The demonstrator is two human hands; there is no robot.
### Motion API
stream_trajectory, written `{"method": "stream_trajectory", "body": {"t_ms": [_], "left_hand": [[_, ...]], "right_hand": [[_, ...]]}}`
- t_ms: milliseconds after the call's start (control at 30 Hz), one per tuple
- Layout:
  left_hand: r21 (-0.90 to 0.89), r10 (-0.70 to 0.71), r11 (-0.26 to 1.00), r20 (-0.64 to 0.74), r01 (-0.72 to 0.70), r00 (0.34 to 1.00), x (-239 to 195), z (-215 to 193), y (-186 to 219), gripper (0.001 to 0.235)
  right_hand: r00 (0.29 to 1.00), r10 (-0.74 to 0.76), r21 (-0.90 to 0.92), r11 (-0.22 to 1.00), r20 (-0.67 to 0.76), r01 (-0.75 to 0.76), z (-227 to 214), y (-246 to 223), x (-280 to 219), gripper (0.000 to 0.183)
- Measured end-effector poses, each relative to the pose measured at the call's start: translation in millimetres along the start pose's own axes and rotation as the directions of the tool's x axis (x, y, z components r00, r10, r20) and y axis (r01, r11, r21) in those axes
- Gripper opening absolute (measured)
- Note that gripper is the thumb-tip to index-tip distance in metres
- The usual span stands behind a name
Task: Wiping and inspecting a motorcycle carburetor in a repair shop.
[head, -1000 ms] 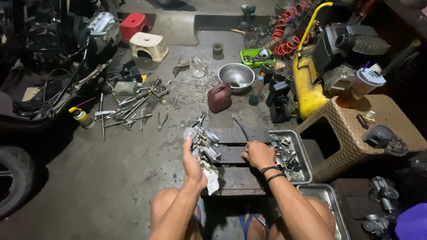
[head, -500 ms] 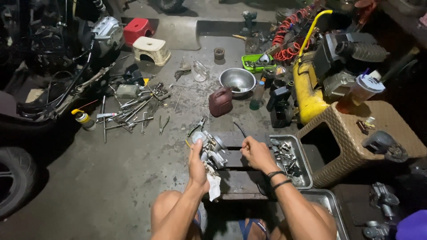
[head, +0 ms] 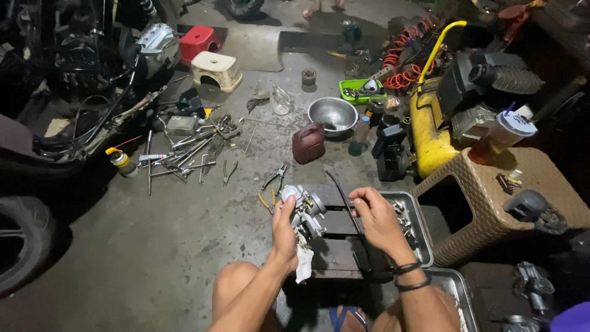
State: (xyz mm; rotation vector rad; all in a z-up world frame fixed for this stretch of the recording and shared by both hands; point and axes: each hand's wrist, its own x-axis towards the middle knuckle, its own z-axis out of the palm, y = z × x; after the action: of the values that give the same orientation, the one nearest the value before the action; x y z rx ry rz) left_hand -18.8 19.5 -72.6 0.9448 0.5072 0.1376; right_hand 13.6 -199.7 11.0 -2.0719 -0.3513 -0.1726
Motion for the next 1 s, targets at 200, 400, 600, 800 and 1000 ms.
{"method": "stream_trajectory", "body": {"t_ms": [200,400,600,800,1000], "left_hand": [[-0.186,-0.225,0.959,-0.027,0.216,0.974,-92.7,59.1,93.3,0.047],[-0.006,-0.236,0.971,-0.16,0.238,0.959,-101.6,36.5,86.1,0.088],[-0.078,-0.253,0.966,-0.123,0.245,0.96,-153.2,74.0,141.2,0.061],[0.179,-0.06,0.983,0.15,0.033,0.987,-152.1,70.1,143.0,0.053],[-0.164,-0.269,0.944,0.125,0.287,0.955,-136.1,85.9,134.5,0.046]], "right_hand": [[0.968,0.246,0.04,0.968,0.048,-0.248,-31.1,-27.2,-22.2,0.023],[0.917,0.398,0.208,0.898,-0.013,-0.387,-51.4,-37.3,-31.7,0.025],[0.966,0.242,0.092,0.968,-0.093,-0.234,-65.8,-59.5,-43.0,0.023],[0.972,0.187,0.083,0.981,-0.145,-0.177,-61.5,-63.0,-44.2,0.03],[0.962,0.246,0.314,0.928,-0.117,-0.2,-49.0,-60.2,-35.3,0.025]]}}
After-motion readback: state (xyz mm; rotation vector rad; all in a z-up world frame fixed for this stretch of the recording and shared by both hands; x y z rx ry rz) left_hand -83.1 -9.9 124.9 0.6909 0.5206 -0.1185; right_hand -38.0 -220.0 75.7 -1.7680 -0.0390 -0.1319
